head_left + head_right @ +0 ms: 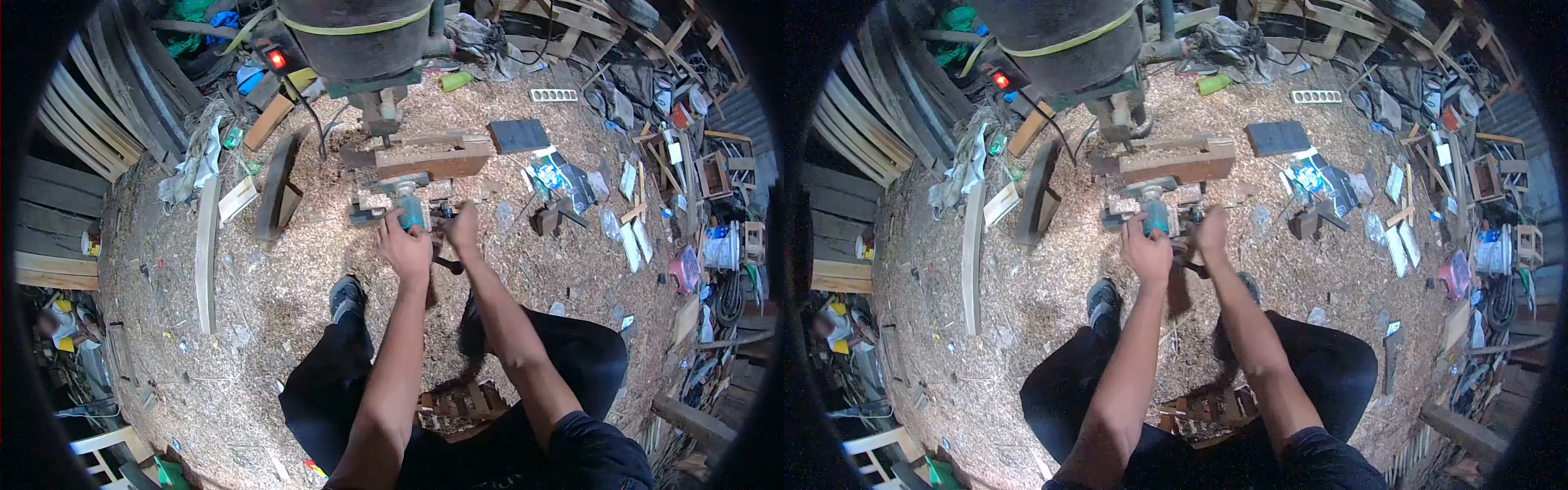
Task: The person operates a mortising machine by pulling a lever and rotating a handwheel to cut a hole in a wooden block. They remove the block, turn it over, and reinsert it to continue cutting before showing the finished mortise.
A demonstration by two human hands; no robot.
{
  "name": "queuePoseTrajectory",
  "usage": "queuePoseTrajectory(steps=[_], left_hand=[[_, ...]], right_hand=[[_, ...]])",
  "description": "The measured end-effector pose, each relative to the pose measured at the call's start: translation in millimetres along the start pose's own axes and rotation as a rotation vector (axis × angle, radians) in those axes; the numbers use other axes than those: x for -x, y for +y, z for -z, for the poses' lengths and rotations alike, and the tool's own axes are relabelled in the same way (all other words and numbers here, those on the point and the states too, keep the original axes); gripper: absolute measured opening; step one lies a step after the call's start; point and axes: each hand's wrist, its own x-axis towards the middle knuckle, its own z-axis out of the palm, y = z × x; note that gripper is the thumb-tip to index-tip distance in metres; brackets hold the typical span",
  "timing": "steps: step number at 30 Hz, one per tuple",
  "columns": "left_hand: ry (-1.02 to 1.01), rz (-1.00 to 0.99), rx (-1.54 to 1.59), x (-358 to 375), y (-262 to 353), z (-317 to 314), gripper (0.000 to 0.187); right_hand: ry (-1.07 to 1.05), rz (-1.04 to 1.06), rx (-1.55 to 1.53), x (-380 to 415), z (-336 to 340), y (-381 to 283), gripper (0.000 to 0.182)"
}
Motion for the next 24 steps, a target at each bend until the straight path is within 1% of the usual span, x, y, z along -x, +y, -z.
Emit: queuePoseTrajectory(steps=[1, 3, 4, 5, 7, 10, 13, 14, 17, 18, 20, 21, 22, 24], left_hand=[[0.0, -0.004, 0.003, 2.9, 0.9, -1.6, 0.039], [0.023, -0.026, -0.005, -0.2, -0.1, 0.9, 0.039], [0.033, -0.043, -0.026, -0.7, -2.1, -0.4, 0.039], [0.081, -0.098, -0.051, -1.0, 1.9, 2.9, 0.036], [0.073, -0.065, -0.065, -1.0, 5.4, 4.3, 0.035], [0.065, -0.042, -0.042, -0.5, 6.3, 3.7, 0.034], [0.062, -0.05, -0.03, -0.9, 2.5, 0.4, 0.035], [0.057, -0.044, -0.033, 0.6, 2.5, 0.6, 0.035], [0.038, -0.018, -0.036, -1.2, 2.0, 2.6, 0.037], [0.017, 0.004, -0.031, -1.3, 1.7, 2.6, 0.038], [-0.014, 0.034, -0.028, -0.6, 0.7, 0.6, 0.038], [0.015, 0.007, -0.04, -2.1, 1.4, 0.8, 0.038], [0.043, -0.021, -0.05, -3.5, 2.5, 0.3, 0.037], [0.068, -0.041, -0.06, -0.6, 3.0, 0.6, 0.036]], right_hand=[[-0.053, -0.118, 0.043, 5.4, 9.4, -23.9, 0.073], [-0.134, -0.086, -0.055, -6.0, -4.5, -1.8, 0.079], [-0.325, -0.285, -0.484, -8.6, 21.0, -9.6, 0.077], [-0.529, -0.476, -0.795, -10.2, 53.9, -25.3, 0.073], [-0.562, -0.542, -0.984, -14.4, 30.2, 14.6, 0.064], [-0.599, -0.515, -0.907, -16.5, 40.4, 4.8, 0.067], [-0.046, -0.027, 0.225, 4.3, 20.0, -31.5, 0.06], [0.145, 0.097, 0.255, 6.2, 15.8, -34.1, 0.051], [-0.366, -0.355, -0.411, -12.6, 18.9, -6.9, 0.039], [-0.452, -0.382, -0.57, -8.2, 43.3, -13.2, 0.036], [-0.49, -0.417, -0.725, -9.0, 39.9, -1.3, 0.034], [-0.506, -0.436, -0.807, -7.9, 40.6, -3.3, 0.034], [-0.476, -0.402, -0.789, -7.5, 42.9, -4.0, 0.043], [-0.462, -0.401, -0.389, -12.3, 44.5, -6.4, 0.053]])
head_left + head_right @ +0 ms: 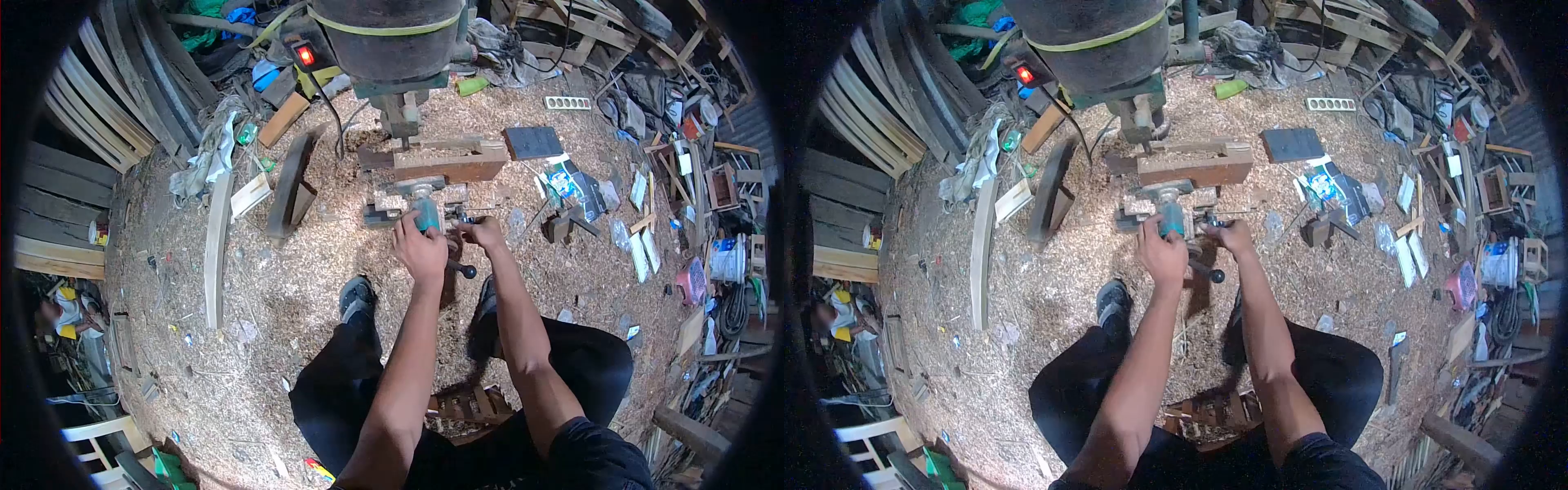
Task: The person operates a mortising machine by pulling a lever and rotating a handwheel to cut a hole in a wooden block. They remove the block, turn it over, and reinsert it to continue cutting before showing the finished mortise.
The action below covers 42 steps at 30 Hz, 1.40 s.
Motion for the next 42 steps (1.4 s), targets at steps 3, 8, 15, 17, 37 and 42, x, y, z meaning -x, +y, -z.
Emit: queuePoseTrajectory(steps=[3, 8, 15, 17, 37, 42], left_hand=[[0.006, -0.004, 0.022, -0.2, 1.7, 0.4, 0.036], [0.022, -0.017, 0.013, -0.6, 2.0, 3.3, 0.036], [0.01, -0.026, 0.039, -0.7, -0.3, 0.4, 0.035], [-0.016, -0.002, 0.016, -2.0, 1.0, 1.9, 0.035], [0.243, 0.018, 0.547, -18.3, -38.1, -11.5, 0.036], [0.306, 0.177, 0.694, -23.0, -42.5, -10.2, 0.039]], right_hand=[[0.478, 0.257, 0.336, -6.8, -35.5, 23.4, 0.074], [-0.125, -0.052, -0.457, 0.6, -8.7, 21.9, 0.063], [0.39, 0.381, 0.35, 11.3, -39.6, 23.9, 0.067], [0.288, 0.411, 0.275, 8.8, -29.3, 14.8, 0.061], [-0.099, -0.045, -0.687, -19.6, -33.0, 36.2, 0.034], [0.0, -0.004, -0.603, -9.2, -42.9, 25.8, 0.034]])
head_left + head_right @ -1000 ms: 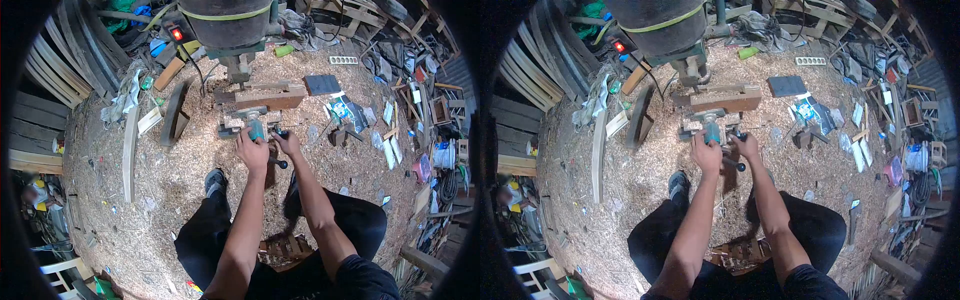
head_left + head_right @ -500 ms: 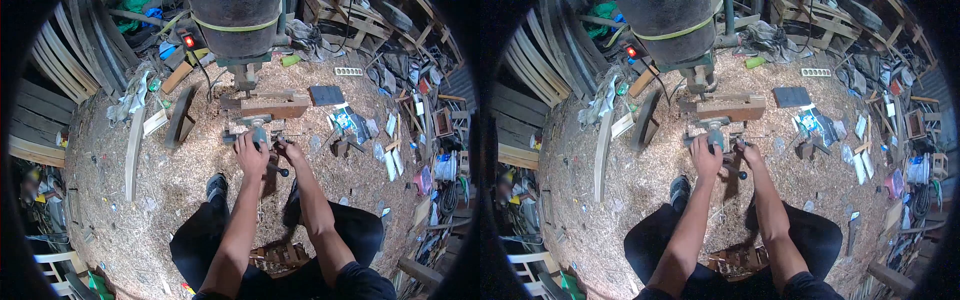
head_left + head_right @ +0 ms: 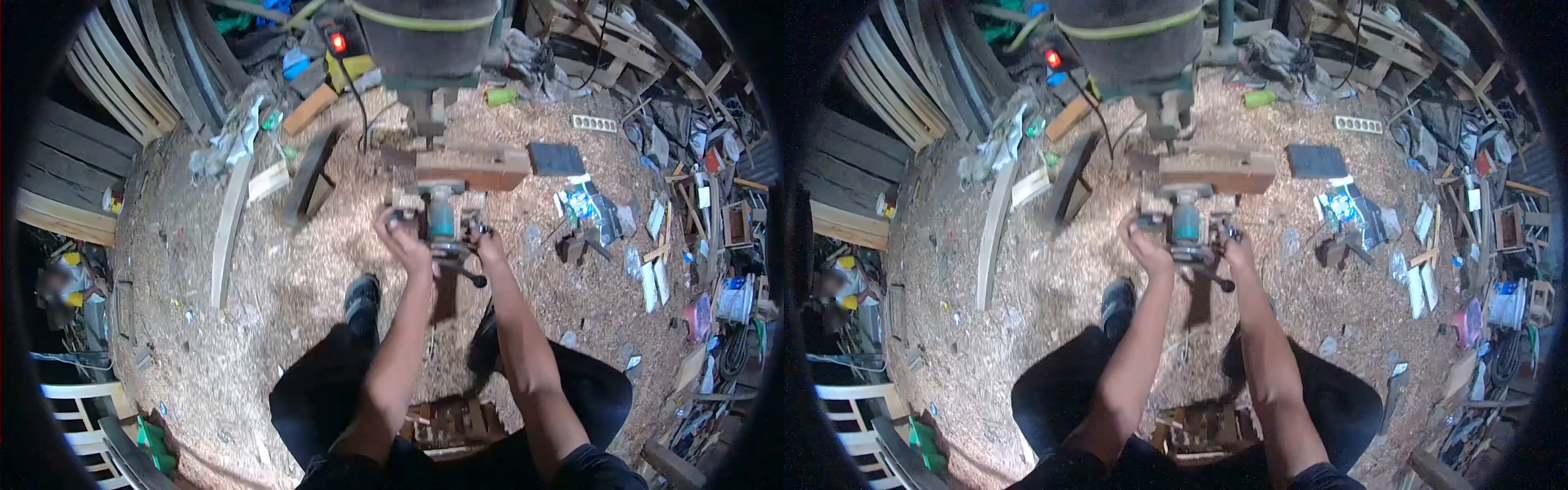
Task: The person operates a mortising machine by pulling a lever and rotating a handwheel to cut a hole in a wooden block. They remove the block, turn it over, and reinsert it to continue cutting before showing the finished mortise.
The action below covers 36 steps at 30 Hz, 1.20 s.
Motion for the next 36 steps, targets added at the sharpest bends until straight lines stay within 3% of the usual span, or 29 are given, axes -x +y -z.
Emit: queuePoseTrajectory(steps=[5, 6, 9, 10, 13, 14, 15, 17, 18, 21, 22, 25, 26, 29, 33, 36], left_hand=[[-0.128, 0.074, -0.068, -5.7, 5.6, 1.4, 0.03], [-0.196, 0.044, -0.146, -6.0, 21.5, 3.4, 0.024], [-0.347, -0.35, -0.329, -5.0, 46.7, -3.4, 0.019], [-0.322, -0.398, -0.403, -2.0, 50.3, -10.8, 0.021], [-0.19, -0.268, -0.465, -1.1, 42.2, -22.9, 0.019], [-0.188, -0.32, -0.466, -0.1, 38.0, -22.6, 0.017], [-0.194, -0.328, -0.48, 0.6, 39.1, -21.5, 0.018], [-0.199, -0.35, -0.504, 0.1, 42.0, -21.8, 0.019], [-0.207, -0.341, -0.515, -1.2, 42.6, -22.1, 0.019], [-0.212, -0.319, -0.54, 0.9, 42.7, -22.8, 0.019], [-0.211, -0.322, -0.546, 1.5, 43.1, -22.3, 0.019], [-0.207, -0.324, -0.559, 1.9, 43.4, -22.7, 0.02], [-0.202, -0.321, -0.563, 2.6, 43.3, -22.3, 0.02], [-0.214, -0.333, -0.534, 2.0, 41.5, -21.3, 0.022], [-0.209, -0.317, -0.551, 2.4, 41.7, -21.9, 0.022], [-0.21, -0.322, -0.539, 3.0, 41.3, -23.2, 0.021]], right_hand=[[0.059, 0.08, 0.178, -9.1, -1.3, 2.7, 0.043], [0.091, 0.101, 0.109, 2.4, -7.1, -2.2, 0.054], [0.048, 0.054, -0.049, 0.4, 1.3, -0.6, 0.055], [-0.005, 0.005, -0.249, 0.0, 7.5, 0.7, 0.057], [-0.049, -0.073, -0.35, -9.4, 11.7, 6.3, 0.055], [0.082, 0.127, -0.077, -15.1, 7.3, 10.3, 0.05], [0.249, 0.398, 0.409, -32.5, 9.2, 33.0, 0.05], [0.244, 0.878, 0.719, 33.2, -13.7, -26.2, 0.059], [0.257, 0.771, 0.621, 38.0, -21.4, -29.3, 0.058], [0.566, 0.606, 0.422, -0.6, -18.6, 14.5, 0.049], [0.399, 0.616, 0.369, 19.4, -17.5, -0.2, 0.044], [0.315, 0.419, -0.074, 76.9, -13.7, -43.7, 0.044], [0.438, 0.443, -0.102, 60.3, -9.4, -30.2, 0.041], [0.622, 0.855, 0.458, 43.0, -8.9, -6.2, 0.04], [0.136, 0.338, -0.107, 87.5, -10.0, -47.4, 0.05], [0.486, 0.575, 0.308, 28.4, 8.5, -0.1, 0.045]])
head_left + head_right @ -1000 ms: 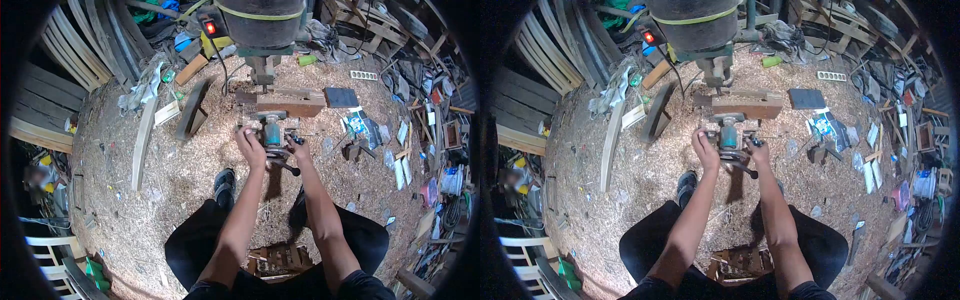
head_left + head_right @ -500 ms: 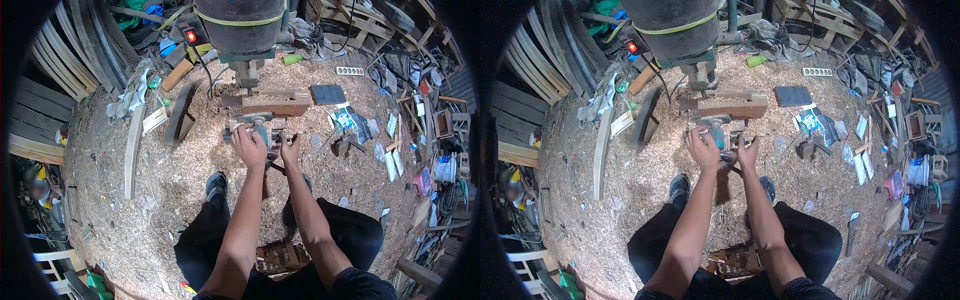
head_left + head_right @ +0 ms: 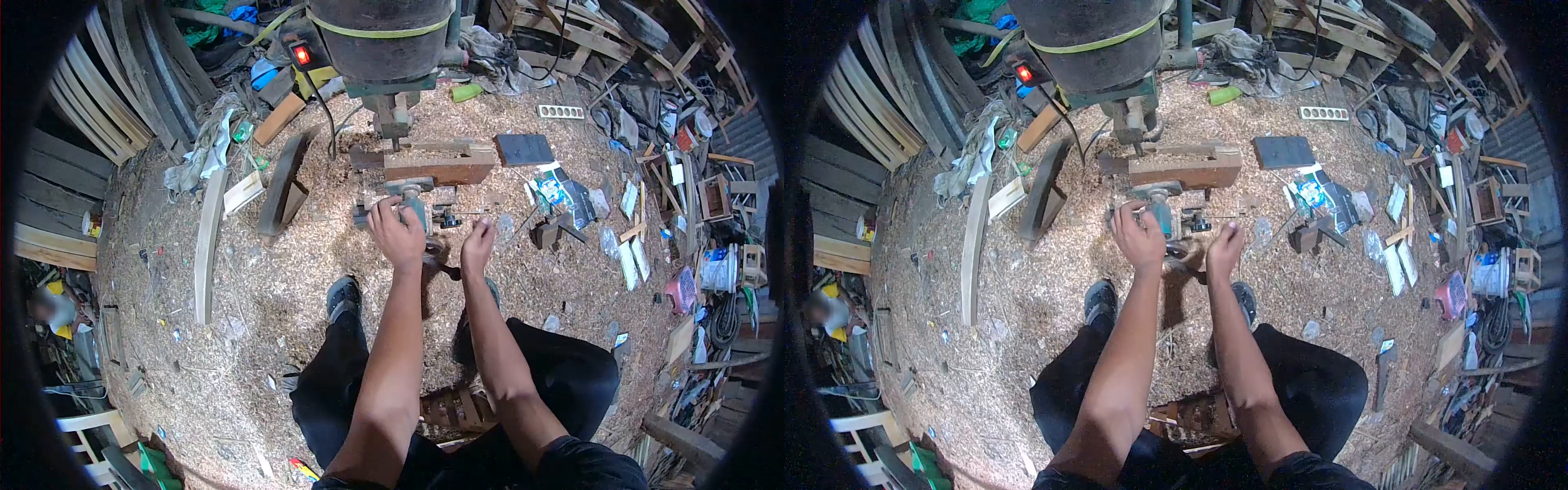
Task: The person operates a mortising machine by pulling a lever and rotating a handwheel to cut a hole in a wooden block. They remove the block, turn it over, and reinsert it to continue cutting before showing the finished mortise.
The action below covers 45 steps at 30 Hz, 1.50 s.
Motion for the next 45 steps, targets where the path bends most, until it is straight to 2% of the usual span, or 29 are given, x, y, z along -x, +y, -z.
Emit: queuePoseTrajectory(steps=[1, 2, 5, 6, 9, 10, 13, 14, 17, 18, 21, 22, 25, 26, 29, 30, 33, 34, 37, 38, 41, 42, 45], left_hand=[[-0.007, 0.005, -0.003, -0.8, 1.0, 0.1, 0.02], [-0.018, 0.013, -0.011, 0.1, 1.0, 1.6, 0.019], [-0.033, 0.02, -0.016, -0.2, 1.1, 2.1, 0.02], [-0.03, 0.014, -0.013, 0.3, 0.7, 2.6, 0.02], [-0.024, -0.01, 0.003, -1.6, 0.0, 0.3, 0.02], [-0.024, -0.016, 0.006, -1.9, -0.7, -0.3, 0.022], [-0.024, -0.016, 0.01, -1.0, -0.8, 0.4, 0.023], [-0.022, -0.015, 0.011, -1.3, -0.3, 0.8, 0.023], [-0.035, -0.004, -0.018, -0.7, 0.2, 1.2, 0.019], [-0.031, -0.008, -0.016, -2.0, -0.6, 1.3, 0.019], [-0.024, -0.015, 0.002, -0.7, -0.7, 0.1, 0.02], [-0.02, -0.02, 0.015, -0.6, -1.4, -0.1, 0.021], [-0.012, -0.026, 0.018, -2.8, -0.9, -1.3, 0.023], [-0.013, -0.021, 0.011, -0.7, -1.2, -0.4, 0.023], [-0.018, -0.02, 0.01, -0.3, 0.2, 0.6, 0.018], [-0.02, -0.017, 0.012, -0.6, 2.0, 1.1, 0.018], [-0.018, -0.006, 0.006, -1.3, 3.4, 2.9, 0.018], [-0.016, -0.003, 0.002, -1.8, 3.0, 2.1, 0.018], [-0.02, -0.006, 0.015, -0.4, 1.9, -0.4, 0.019], [-0.023, -0.009, 0.017, 0.0, 0.0, 0.0, 0.019], [-0.031, -0.003, 0.028, -0.3, 1.8, 1.2, 0.018], [-0.034, -0.008, 0.025, 1.0, 0.2, 1.4, 0.019], [-0.036, -0.024, 0.019, -1.0, -1.3, -0.8, 0.023]], right_hand=[[0.071, 0.081, 0.13, -5.0, -5.6, 3.3, 0.043], [0.024, 0.051, -0.196, -3.7, -13.8, 7.4, 0.043], [0.005, -0.257, -0.272, -1.0, 16.2, -45.2, 0.046], [0.091, -0.103, -0.087, -13.5, 6.3, -4.0, 0.046], [-0.29, -0.495, 0.036, -23.7, -5.6, 15.8, 0.045], [-0.357, -0.766, -0.304, -23.3, -2.9, 10.5, 0.038], [-0.446, -0.746, -0.504, -16.2, -12.6, -1.5, 0.038], [-0.452, -0.532, -0.002, -18.9, -7.2, -4.9, 0.045], [-0.275, -0.056, 0.244, -5.6, -9.6, 3.8, 0.05], [-0.363, -0.272, -0.018, -9.7, -11.3, 8.5, 0.055], [-0.289, -0.279, -0.069, -10.1, -7.2, 15.2, 0.058], [-0.297, -0.129, 0.069, -6.0, -6.6, 10.5, 0.064], [-0.124, -0.324, -0.338, -6.9, 11.0, -16.0, 0.061], [-0.076, -0.372, -0.308, -8.8, 8.7, -15.7, 0.063], [-0.336, -0.539, -0.025, -7.1, 1.2, -19.6, 0.065], [-0.294, -0.284, 0.153, -2.1, 3.9, -16.5, 0.07], [-0.163, -0.342, -0.354, -16.8, 23.3, -9.6, 0.079], [-0.142, -0.434, -0.293, -20.0, 25.0, -7.6, 0.079], [-0.301, -0.53, 0.104, -21.8, 7.3, -19.5, 0.074], [-0.355, -0.373, 0.11, -14.4, 12.0, -24.1, 0.066], [-0.152, -0.263, -0.234, -26.8, 14.1, -3.9, 0.061], [-0.197, -0.191, -0.222, -30.7, 15.3, 0.7, 0.049], [-0.384, -0.61, -0.295, -39.8, 11.3, 9.7, 0.041]])
